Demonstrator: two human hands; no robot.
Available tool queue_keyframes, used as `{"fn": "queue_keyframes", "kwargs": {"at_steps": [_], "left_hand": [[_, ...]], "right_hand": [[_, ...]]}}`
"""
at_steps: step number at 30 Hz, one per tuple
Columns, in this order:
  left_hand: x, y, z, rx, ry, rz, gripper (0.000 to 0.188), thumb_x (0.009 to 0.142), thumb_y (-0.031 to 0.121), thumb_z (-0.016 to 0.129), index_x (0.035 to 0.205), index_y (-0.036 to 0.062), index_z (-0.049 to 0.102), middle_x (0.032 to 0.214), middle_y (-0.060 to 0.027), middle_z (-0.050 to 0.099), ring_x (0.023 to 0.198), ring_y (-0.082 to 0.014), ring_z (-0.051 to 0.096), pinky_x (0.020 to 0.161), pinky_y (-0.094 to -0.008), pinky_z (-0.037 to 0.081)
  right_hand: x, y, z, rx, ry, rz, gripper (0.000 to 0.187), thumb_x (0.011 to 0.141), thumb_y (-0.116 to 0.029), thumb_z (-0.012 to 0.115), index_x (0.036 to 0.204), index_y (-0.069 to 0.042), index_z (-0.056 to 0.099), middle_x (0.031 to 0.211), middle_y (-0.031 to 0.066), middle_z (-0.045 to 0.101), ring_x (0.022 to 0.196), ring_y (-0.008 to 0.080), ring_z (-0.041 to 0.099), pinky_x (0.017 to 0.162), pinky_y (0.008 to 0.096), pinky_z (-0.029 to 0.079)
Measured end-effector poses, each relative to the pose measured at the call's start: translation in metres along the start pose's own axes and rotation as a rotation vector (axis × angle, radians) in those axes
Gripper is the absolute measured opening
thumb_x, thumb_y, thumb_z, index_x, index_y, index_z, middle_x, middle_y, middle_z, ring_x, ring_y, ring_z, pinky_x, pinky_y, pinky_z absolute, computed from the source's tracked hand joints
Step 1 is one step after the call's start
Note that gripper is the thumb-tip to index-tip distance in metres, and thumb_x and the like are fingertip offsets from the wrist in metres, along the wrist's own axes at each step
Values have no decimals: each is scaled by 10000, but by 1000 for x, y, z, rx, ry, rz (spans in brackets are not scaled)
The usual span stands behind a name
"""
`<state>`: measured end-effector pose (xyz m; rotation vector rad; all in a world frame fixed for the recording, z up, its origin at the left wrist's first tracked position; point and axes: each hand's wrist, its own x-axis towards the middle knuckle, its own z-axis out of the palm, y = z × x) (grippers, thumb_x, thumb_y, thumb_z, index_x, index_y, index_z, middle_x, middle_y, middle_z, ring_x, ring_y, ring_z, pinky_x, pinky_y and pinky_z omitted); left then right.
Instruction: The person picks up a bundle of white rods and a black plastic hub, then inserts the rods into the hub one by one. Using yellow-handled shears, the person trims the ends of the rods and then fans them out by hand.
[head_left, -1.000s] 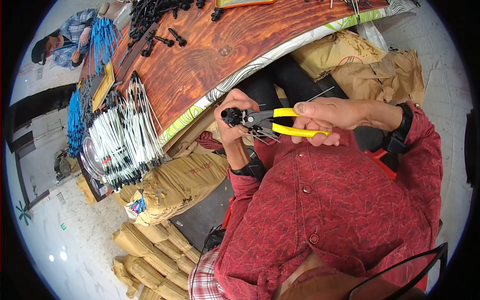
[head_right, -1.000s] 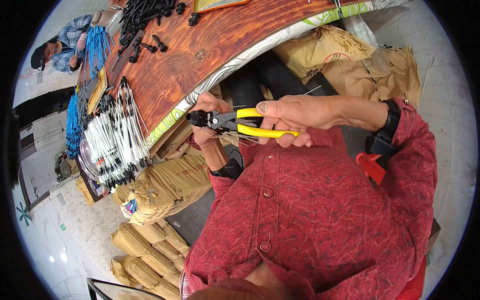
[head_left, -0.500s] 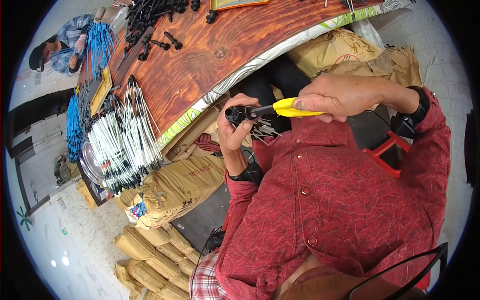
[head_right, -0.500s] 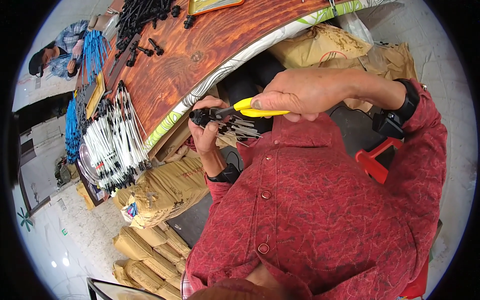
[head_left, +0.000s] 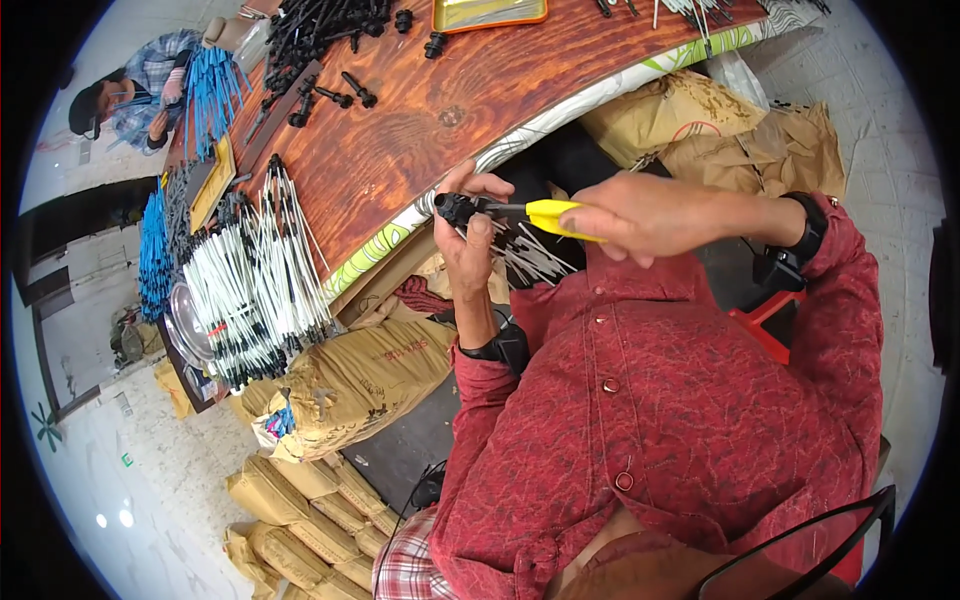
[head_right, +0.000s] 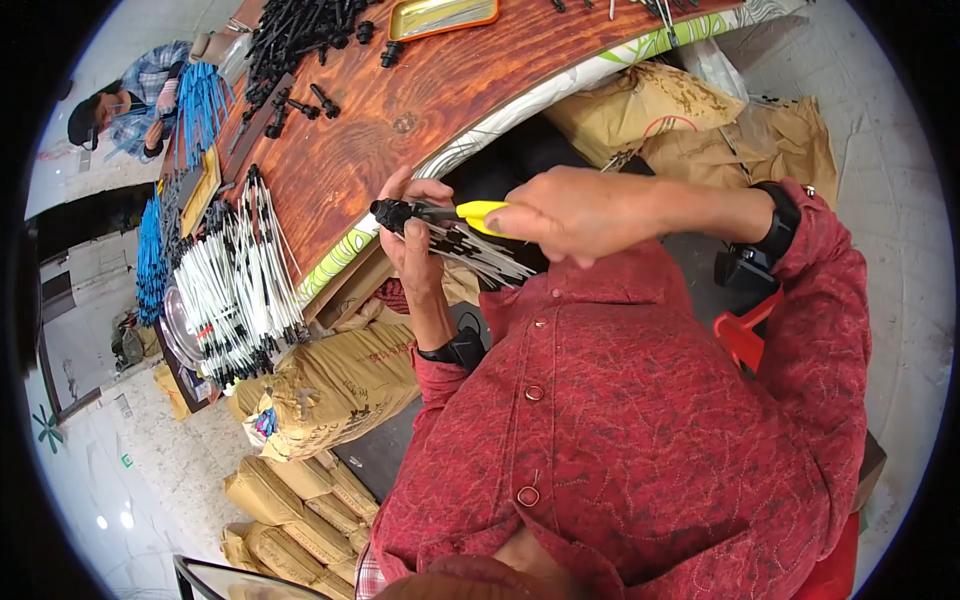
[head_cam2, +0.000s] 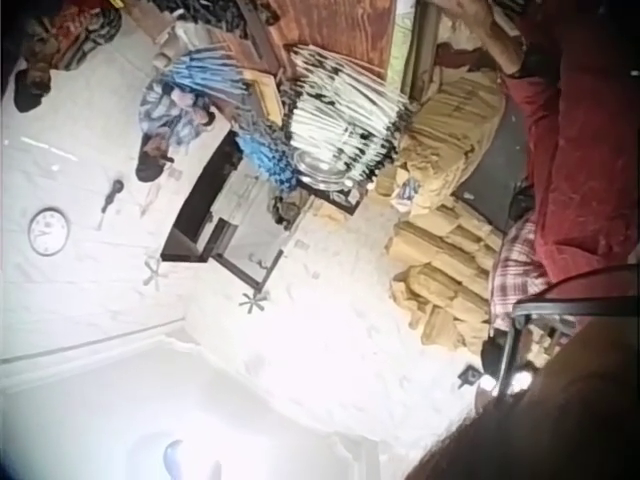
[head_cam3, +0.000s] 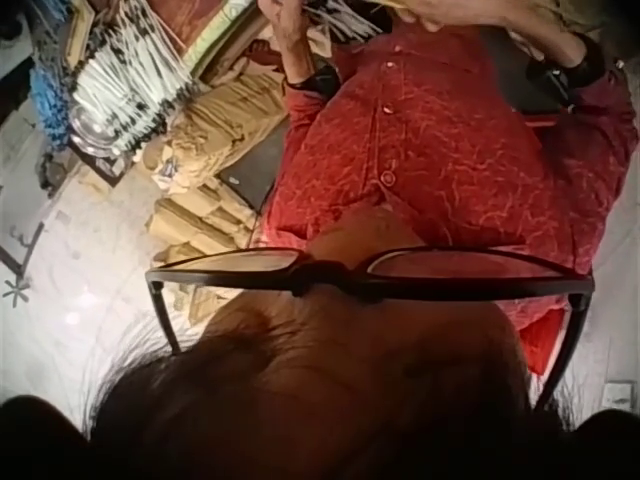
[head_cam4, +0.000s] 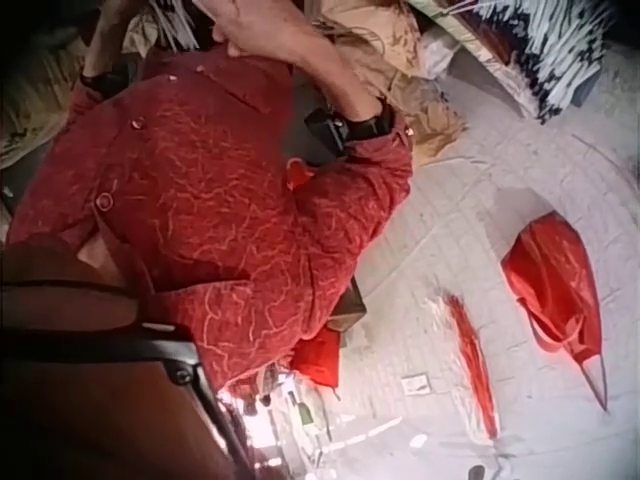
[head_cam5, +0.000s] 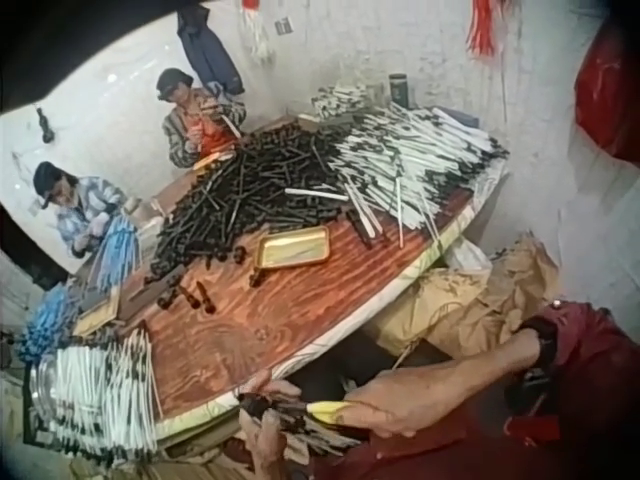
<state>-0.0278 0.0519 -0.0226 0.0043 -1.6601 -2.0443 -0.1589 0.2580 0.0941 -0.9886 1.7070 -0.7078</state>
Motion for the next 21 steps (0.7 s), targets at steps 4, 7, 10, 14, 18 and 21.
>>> {"fn": "queue_keyframes", "kwargs": {"at_steps": [4,7,10,14,18,21], "left_hand": [[0,-3,-4,2,3,18,589,979,409,645,1368,9,454,1051,-183,654,801,-177,625,712,-319,524],[-3,-6,-4,-5,-43,28,590,980,425,641,1367,22,453,1033,-189,666,798,-184,640,700,-322,530],[-5,0,-10,15,-161,-37,588,977,434,641,1332,1,463,1016,-189,678,835,-193,662,718,-311,533],[-3,8,-9,17,-258,-101,534,976,365,657,1307,-22,496,1013,-148,693,860,-155,636,750,-277,514],[0,11,-7,18,-353,-130,529,983,388,641,1293,-19,506,977,-139,699,842,-147,629,760,-273,507],[-1,11,-5,-21,-356,-135,537,984,404,635,1287,-21,510,993,-144,697,837,-152,627,759,-276,505]], "right_hand": [[-4,-1,-26,64,-69,15,536,1067,-477,384,909,-9,594,653,67,588,525,168,594,506,335,472],[-17,-11,-39,0,-69,-16,470,1077,-419,383,964,-13,590,654,42,592,510,145,586,513,309,481],[-19,-16,-43,-75,-111,-14,480,1076,-432,386,951,-14,588,650,34,587,492,138,574,503,305,475],[-25,-25,-53,-82,-151,74,498,1074,-442,387,917,-16,591,637,41,589,489,142,575,500,308,476],[-24,-26,-62,-141,-232,49,524,1073,-456,381,878,-16,589,618,41,584,489,141,583,497,313,479],[-26,-29,-53,-104,-185,78,533,1074,-459,380,861,-16,586,612,40,583,490,141,583,498,311,481]]}}
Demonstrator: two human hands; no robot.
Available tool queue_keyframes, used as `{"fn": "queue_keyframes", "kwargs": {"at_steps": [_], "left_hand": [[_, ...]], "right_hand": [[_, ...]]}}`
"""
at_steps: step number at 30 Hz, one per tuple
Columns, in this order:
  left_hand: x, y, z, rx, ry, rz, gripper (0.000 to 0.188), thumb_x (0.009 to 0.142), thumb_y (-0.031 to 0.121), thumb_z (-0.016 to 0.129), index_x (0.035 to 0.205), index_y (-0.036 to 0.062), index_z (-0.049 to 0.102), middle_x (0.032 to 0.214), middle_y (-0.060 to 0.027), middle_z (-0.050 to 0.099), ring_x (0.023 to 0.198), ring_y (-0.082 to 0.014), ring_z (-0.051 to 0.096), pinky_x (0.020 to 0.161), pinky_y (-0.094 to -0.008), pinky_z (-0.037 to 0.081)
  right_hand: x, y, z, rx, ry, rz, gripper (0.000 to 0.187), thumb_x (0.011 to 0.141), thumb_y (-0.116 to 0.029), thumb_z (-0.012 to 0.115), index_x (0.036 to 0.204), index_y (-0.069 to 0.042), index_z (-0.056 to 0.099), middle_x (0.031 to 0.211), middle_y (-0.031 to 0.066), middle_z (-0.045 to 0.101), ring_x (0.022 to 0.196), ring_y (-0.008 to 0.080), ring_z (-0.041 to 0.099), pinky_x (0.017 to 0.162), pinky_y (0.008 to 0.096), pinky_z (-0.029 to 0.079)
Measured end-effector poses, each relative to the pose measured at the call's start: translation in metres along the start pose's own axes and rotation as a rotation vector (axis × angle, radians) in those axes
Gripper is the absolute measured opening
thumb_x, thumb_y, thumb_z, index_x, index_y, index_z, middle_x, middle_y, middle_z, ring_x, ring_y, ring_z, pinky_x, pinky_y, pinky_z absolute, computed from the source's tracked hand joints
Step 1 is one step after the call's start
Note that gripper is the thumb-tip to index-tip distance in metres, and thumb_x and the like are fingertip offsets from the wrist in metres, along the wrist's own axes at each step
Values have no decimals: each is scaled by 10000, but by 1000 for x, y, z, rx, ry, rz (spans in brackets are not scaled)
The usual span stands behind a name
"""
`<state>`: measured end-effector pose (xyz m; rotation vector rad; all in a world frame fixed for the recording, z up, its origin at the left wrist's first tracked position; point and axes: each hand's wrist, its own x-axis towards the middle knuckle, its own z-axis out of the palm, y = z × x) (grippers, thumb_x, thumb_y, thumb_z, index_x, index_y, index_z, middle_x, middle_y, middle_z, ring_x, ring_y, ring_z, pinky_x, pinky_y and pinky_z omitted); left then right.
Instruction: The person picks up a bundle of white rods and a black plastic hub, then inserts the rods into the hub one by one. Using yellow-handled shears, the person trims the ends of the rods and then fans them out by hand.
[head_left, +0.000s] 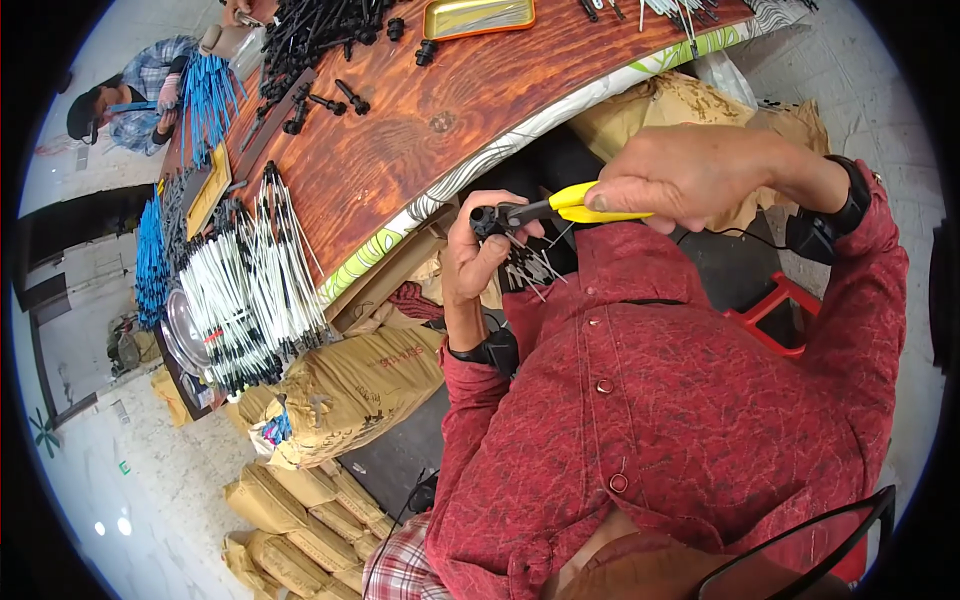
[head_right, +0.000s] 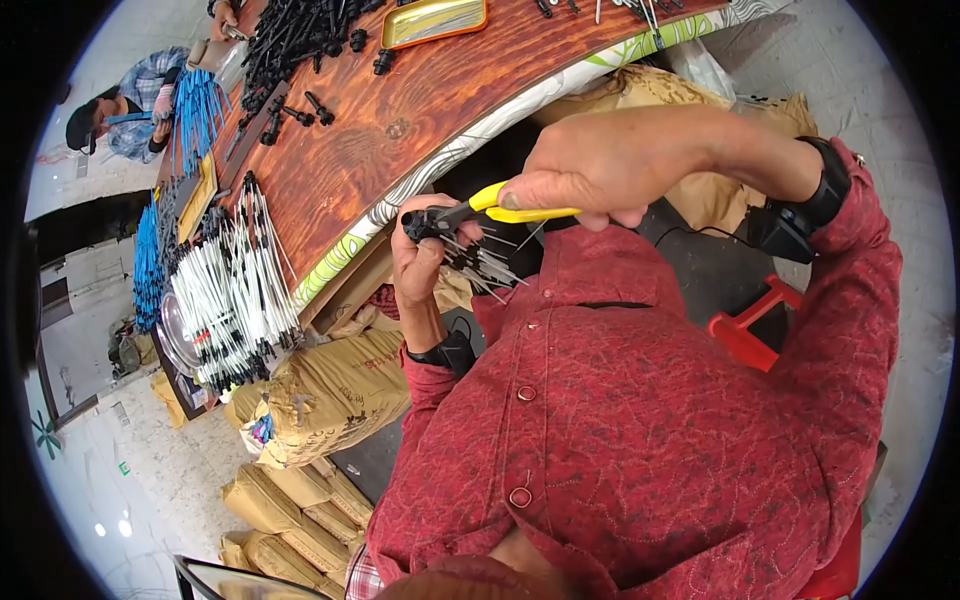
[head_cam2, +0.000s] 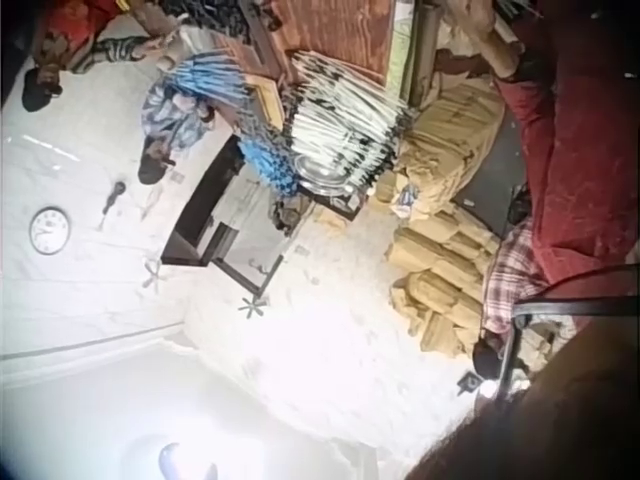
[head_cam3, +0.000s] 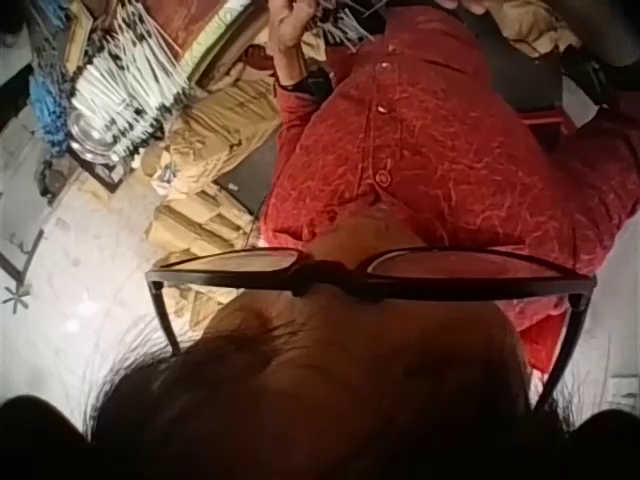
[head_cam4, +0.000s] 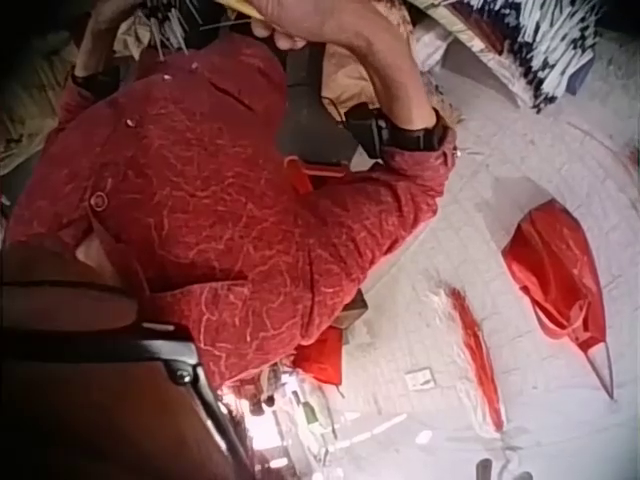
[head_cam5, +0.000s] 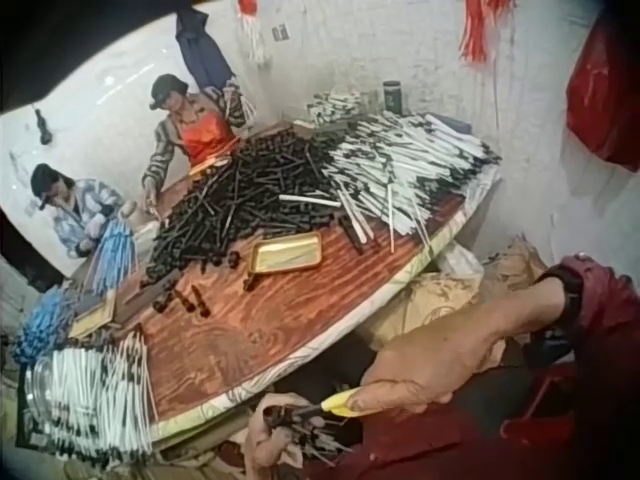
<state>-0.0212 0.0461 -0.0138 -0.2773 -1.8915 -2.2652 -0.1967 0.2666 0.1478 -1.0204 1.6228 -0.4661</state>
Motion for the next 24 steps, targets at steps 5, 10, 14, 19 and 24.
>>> {"fn": "queue_keyframes", "kwargs": {"at_steps": [5,10,14,19,24], "left_hand": [[3,-6,-1,-56,135,-2,636,950,472,661,1300,-29,485,996,-178,663,819,-191,651,733,-308,531],[2,-4,-8,5,252,119,540,986,378,636,1326,-13,485,994,-152,677,817,-176,629,749,-311,517],[-10,4,-20,186,367,68,514,982,314,639,1356,8,464,989,-155,670,781,-184,616,746,-331,526],[-24,23,-63,-157,471,356,445,965,226,631,1341,35,489,938,-92,640,752,-173,588,715,-334,514],[-26,35,-76,-695,541,554,290,955,178,609,1216,74,542,851,-23,570,755,-152,533,737,-334,479]], "right_hand": [[14,11,34,-8,171,-44,536,1074,-464,377,905,-12,608,616,36,590,502,138,592,498,303,483],[42,24,41,389,73,-145,523,1070,-465,390,985,-7,629,640,58,606,514,177,607,520,328,498],[56,34,26,296,167,-190,509,1062,-460,406,1056,-4,631,668,83,614,544,225,625,561,351,514],[120,100,-23,-917,1154,-294,352,968,-358,614,1137,-51,655,881,111,681,800,278,682,716,383,544],[131,109,-33,-1184,1482,-541,361,921,-284,684,1209,-68,652,977,128,691,902,299,676,798,391,546]]}}
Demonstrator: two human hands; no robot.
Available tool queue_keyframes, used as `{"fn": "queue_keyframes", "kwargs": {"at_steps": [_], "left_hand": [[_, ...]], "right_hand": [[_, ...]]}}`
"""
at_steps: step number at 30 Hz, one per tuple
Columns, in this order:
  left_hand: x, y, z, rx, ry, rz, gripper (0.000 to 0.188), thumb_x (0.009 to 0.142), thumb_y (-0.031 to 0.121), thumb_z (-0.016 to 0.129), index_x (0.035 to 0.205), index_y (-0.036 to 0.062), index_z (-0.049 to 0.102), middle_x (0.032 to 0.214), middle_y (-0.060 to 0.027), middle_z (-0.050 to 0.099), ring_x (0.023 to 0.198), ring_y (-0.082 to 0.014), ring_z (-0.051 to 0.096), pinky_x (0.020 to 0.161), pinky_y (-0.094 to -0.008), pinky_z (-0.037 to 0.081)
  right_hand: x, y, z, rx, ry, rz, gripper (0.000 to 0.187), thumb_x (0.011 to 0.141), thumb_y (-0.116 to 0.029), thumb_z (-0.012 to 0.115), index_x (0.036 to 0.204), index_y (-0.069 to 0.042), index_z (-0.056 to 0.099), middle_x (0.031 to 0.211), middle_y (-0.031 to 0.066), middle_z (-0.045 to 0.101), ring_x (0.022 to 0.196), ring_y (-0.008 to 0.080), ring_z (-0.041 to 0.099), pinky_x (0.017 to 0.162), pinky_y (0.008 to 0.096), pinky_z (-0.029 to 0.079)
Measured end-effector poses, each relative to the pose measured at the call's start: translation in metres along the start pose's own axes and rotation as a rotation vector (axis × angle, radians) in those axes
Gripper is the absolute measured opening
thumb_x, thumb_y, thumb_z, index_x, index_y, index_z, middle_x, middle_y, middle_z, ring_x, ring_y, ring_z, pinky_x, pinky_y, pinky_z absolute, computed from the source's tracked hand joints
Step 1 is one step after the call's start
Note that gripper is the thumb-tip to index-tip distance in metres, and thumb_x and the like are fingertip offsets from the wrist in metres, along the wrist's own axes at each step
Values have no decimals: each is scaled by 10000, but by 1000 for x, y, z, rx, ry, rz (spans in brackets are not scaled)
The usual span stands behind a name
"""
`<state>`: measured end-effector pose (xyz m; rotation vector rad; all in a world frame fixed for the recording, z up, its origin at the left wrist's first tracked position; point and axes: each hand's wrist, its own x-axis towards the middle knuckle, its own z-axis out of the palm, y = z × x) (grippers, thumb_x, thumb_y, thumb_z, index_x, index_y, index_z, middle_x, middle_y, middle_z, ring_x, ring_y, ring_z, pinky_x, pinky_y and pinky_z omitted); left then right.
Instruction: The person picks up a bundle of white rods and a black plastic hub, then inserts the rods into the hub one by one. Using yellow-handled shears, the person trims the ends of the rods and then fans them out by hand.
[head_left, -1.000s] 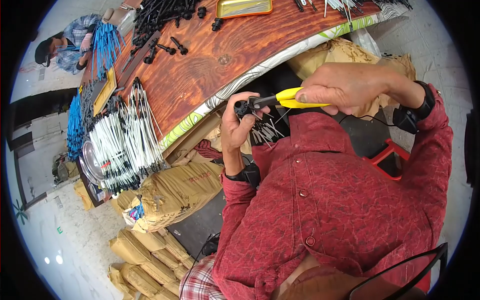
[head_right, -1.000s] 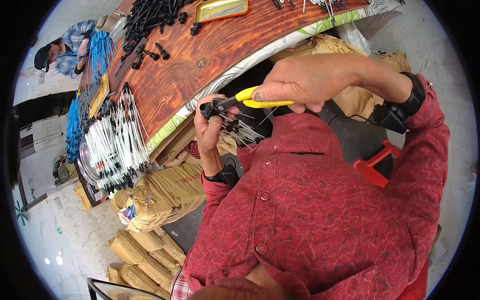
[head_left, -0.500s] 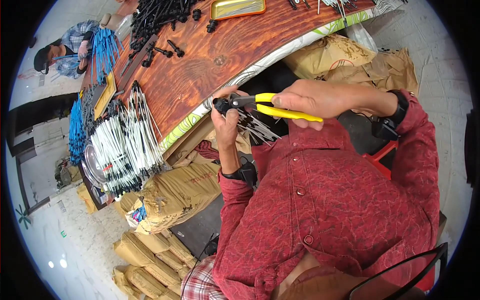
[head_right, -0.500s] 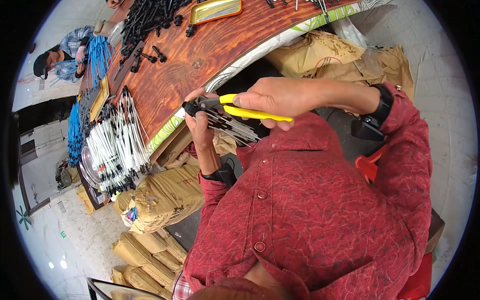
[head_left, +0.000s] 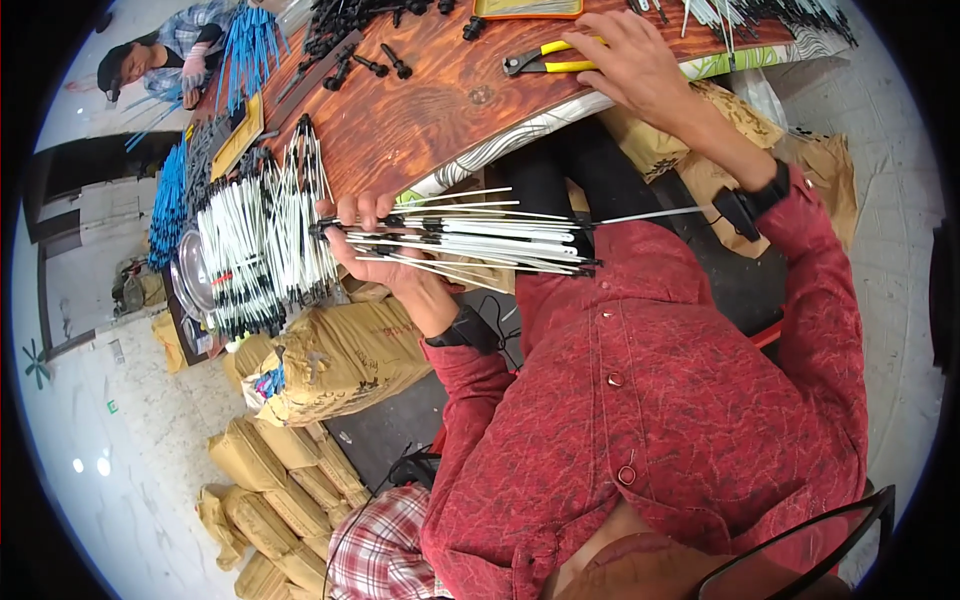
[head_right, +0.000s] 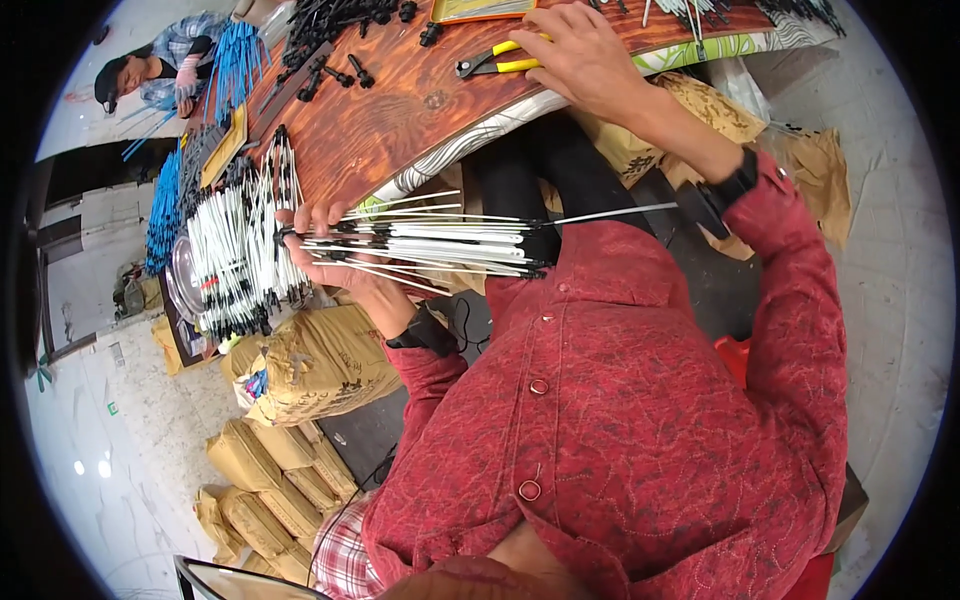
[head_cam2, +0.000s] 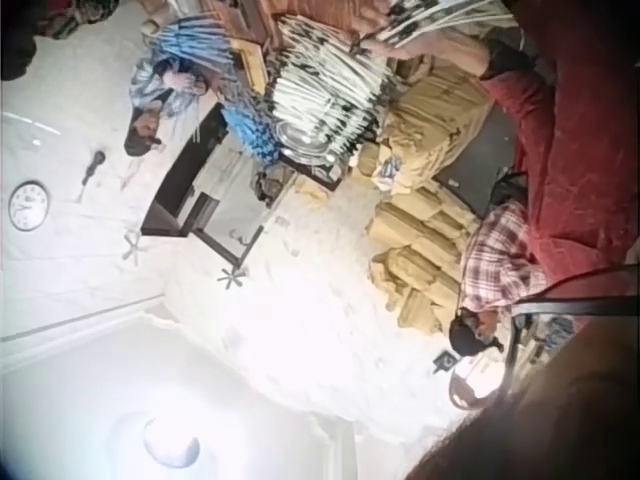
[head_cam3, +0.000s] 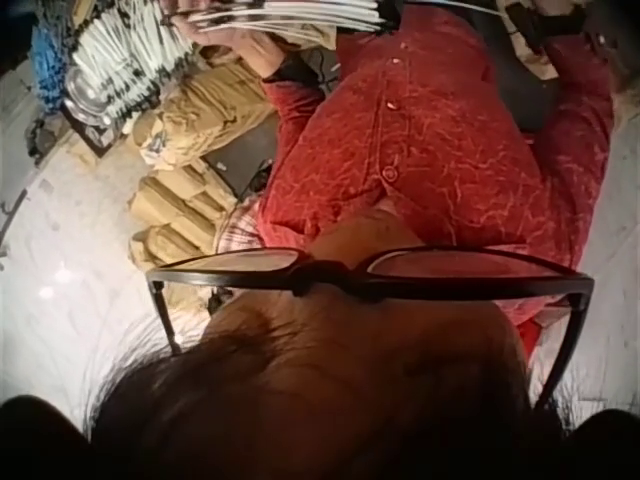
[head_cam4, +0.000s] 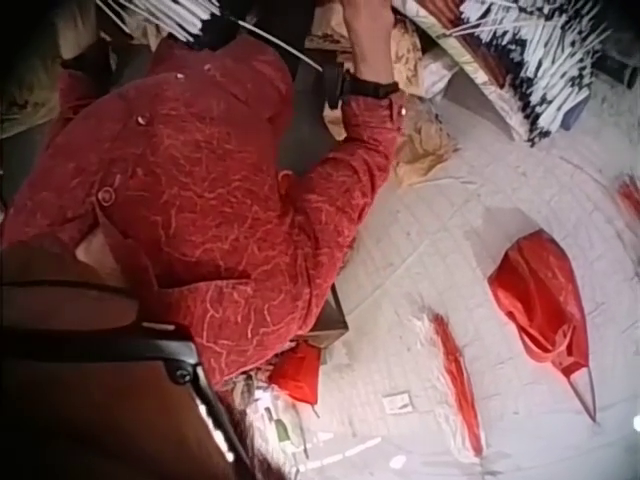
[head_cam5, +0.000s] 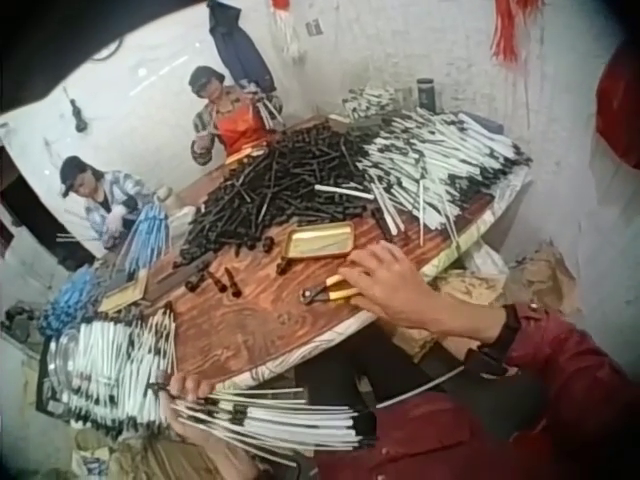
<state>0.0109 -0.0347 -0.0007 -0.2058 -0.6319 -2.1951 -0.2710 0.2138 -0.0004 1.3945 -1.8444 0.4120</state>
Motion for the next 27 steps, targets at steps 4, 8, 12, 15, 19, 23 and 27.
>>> {"fn": "queue_keyframes", "kwargs": {"at_steps": [4,8,12,15,19,23,27], "left_hand": [[-6,16,-46,-160,113,19,146,956,163,599,1078,105,544,824,-2,522,762,-146,496,774,-341,460],[-14,0,-42,-176,210,-55,104,922,123,593,923,134,489,790,9,480,773,-139,494,806,-342,474],[-17,-10,-50,-236,267,-108,115,903,94,588,867,133,486,778,12,476,773,-136,501,818,-346,485],[-28,-22,-49,-265,302,-124,85,918,121,595,901,120,511,783,11,485,771,-142,502,819,-361,491],[-35,-34,-64,-208,359,-182,91,935,163,603,942,100,538,792,9,501,769,-153,506,818,-373,500],[-65,-58,-68,-201,437,-271,79,911,138,595,889,79,546,787,-3,523,788,-159,533,825,-353,505],[-86,-84,-71,-311,518,-385,119,921,169,594,938,55,569,822,-32,552,845,-183,566,854,-365,520]], "right_hand": [[-21,16,-76,618,-234,336,280,973,-193,632,1198,-28,661,989,99,704,931,237,678,859,330,525],[-103,72,-134,697,-224,1086,246,1015,-147,558,1195,-17,664,970,27,687,915,125,634,830,285,507],[-188,34,-145,756,-754,932,423,963,-189,639,1353,-37,570,1101,71,648,949,150,631,847,295,512],[-151,-37,-151,1245,-741,1010,677,949,-259,665,1526,-78,360,1325,113,556,1111,207,601,943,342,487],[-92,-77,-114,1642,-366,908,684,999,-337,581,1562,-84,285,1336,110,540,1198,219,559,1031,378,439],[-41,-88,-81,1314,-417,847,610,1039,-383,487,1536,-65,331,1352,116,541,1194,221,569,1026,395,443],[-39,-109,-60,1156,-733,372,496,1056,-322,456,1462,-38,437,1352,111,557,1147,210,606,989,355,473]]}}
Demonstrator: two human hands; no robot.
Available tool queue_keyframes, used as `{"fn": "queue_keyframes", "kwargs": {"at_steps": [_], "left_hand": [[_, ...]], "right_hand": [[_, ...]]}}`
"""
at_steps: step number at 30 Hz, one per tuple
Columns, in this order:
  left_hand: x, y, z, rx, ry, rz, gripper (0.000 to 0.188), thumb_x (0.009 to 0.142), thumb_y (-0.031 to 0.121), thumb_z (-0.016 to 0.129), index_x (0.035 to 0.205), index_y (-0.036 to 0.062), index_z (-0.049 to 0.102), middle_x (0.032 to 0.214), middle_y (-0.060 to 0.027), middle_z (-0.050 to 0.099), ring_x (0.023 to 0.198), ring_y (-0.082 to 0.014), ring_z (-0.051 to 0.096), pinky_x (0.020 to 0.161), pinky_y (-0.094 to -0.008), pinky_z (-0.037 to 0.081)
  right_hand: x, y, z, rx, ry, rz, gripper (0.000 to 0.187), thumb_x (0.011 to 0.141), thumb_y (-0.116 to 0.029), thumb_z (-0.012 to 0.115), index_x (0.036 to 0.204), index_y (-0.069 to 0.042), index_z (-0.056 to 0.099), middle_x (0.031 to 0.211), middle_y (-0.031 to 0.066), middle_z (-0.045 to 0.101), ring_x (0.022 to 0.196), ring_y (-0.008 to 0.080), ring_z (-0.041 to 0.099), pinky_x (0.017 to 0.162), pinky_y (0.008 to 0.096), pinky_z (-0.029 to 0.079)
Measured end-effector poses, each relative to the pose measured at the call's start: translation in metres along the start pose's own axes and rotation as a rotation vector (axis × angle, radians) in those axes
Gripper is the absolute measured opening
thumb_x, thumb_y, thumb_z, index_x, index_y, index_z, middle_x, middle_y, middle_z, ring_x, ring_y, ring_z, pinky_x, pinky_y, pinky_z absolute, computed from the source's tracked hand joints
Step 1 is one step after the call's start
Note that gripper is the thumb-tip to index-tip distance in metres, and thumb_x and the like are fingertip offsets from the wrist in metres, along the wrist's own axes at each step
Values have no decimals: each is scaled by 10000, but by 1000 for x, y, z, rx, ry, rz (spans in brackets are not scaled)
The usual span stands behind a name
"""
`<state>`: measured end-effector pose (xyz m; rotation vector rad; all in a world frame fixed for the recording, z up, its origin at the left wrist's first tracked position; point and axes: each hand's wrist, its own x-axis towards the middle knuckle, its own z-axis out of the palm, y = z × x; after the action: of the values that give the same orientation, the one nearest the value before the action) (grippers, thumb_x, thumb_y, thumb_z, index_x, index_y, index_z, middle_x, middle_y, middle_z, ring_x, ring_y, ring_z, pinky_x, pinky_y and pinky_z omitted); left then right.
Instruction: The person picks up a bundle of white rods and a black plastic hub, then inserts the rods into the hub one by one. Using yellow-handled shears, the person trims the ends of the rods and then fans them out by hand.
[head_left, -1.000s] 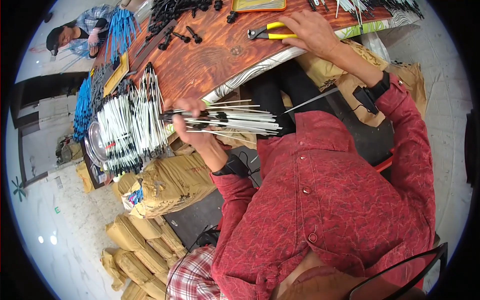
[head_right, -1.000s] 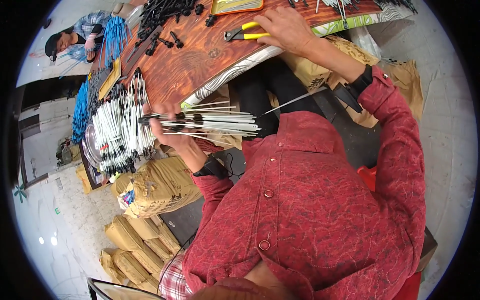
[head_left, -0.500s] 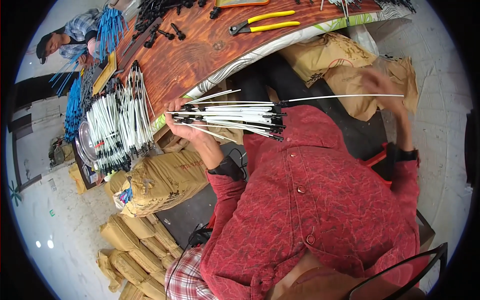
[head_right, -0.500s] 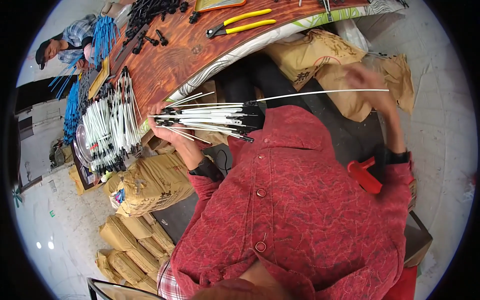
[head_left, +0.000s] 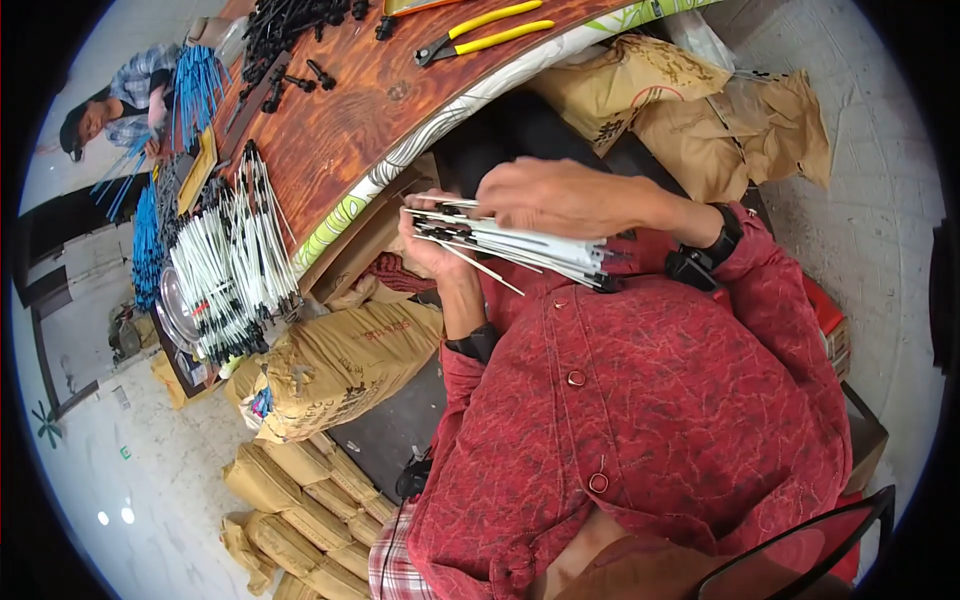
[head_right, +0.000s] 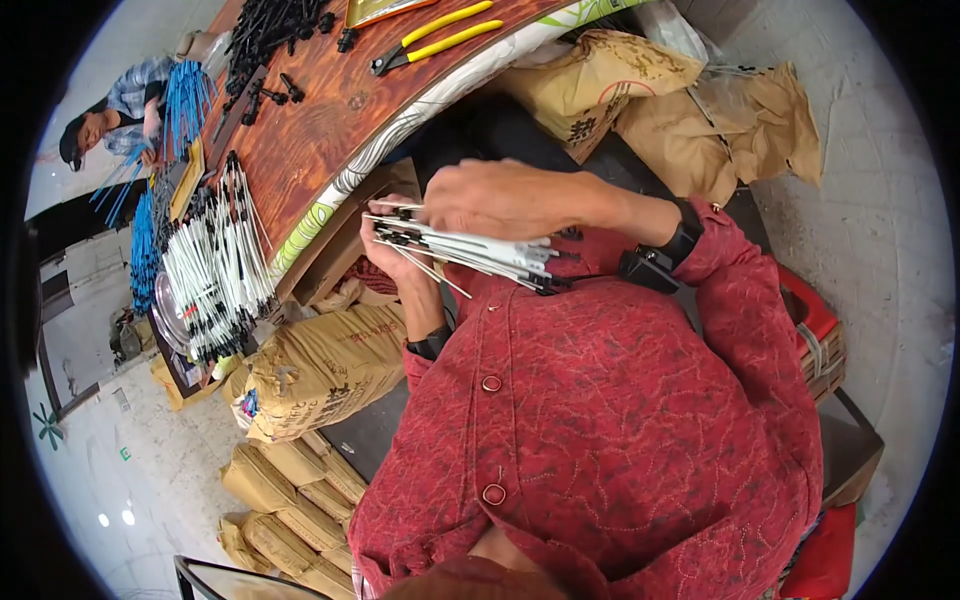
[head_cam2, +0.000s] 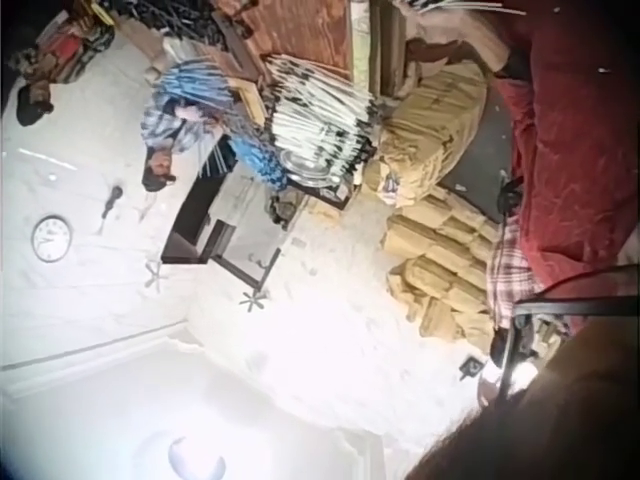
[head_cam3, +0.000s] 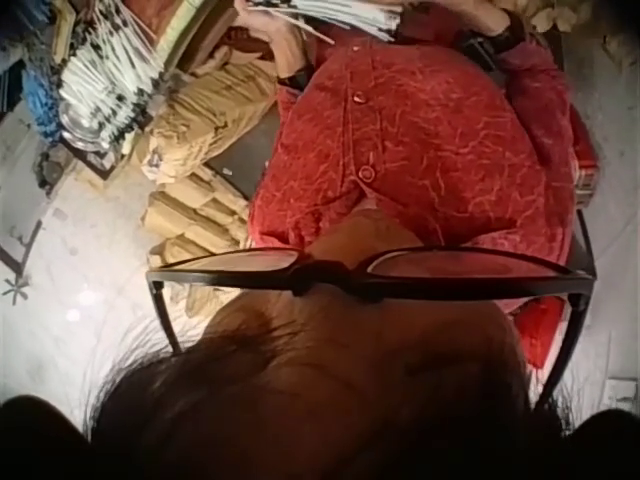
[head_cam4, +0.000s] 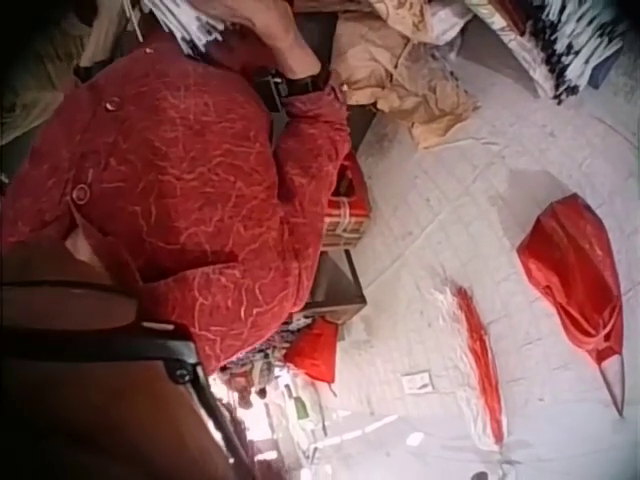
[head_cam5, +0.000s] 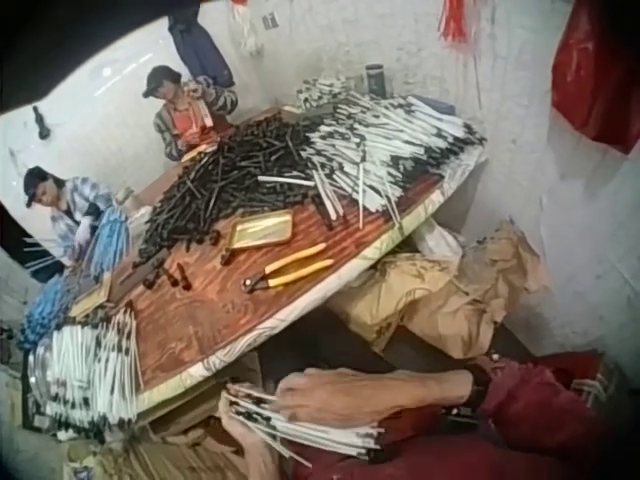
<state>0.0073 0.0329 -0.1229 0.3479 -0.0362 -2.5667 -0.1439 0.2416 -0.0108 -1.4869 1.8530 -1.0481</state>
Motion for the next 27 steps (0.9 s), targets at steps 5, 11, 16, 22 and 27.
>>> {"fn": "queue_keyframes", "kwargs": {"at_steps": [5,11,16,22,27], "left_hand": [[-7,-5,-29,-73,317,-71,192,920,177,598,1016,11,587,921,-96,584,938,-220,591,906,-390,533],[-5,-9,-68,-363,284,-258,251,930,189,597,1028,-41,576,1013,-159,595,1011,-262,597,976,-402,527],[-6,-23,-73,-459,158,-284,253,939,154,602,1077,-53,560,1068,-170,614,1027,-267,605,1004,-377,521],[-19,-29,-69,-104,324,-211,249,926,111,636,1137,-3,567,1052,-122,642,1003,-269,636,966,-366,543],[-54,-23,-82,1308,80,12,269,982,244,621,1171,53,606,1090,-109,667,973,-246,653,914,-368,560]], "right_hand": [[2,31,26,615,-107,-2,443,1045,-252,462,1425,-26,486,1371,123,560,1129,234,628,996,352,484],[-11,55,30,898,29,186,503,990,-181,520,1463,-23,449,1472,143,478,1267,261,549,1071,383,437],[-18,38,37,301,127,-45,707,839,-128,683,1486,-37,414,1523,150,404,1329,296,485,1108,393,407],[15,12,38,145,219,-320,792,742,-112,784,1462,-112,453,1407,111,505,1252,316,518,1062,410,438],[25,12,30,267,-68,-199,635,729,-95,790,1325,-100,569,1220,86,604,1169,296,558,975,421,469]]}}
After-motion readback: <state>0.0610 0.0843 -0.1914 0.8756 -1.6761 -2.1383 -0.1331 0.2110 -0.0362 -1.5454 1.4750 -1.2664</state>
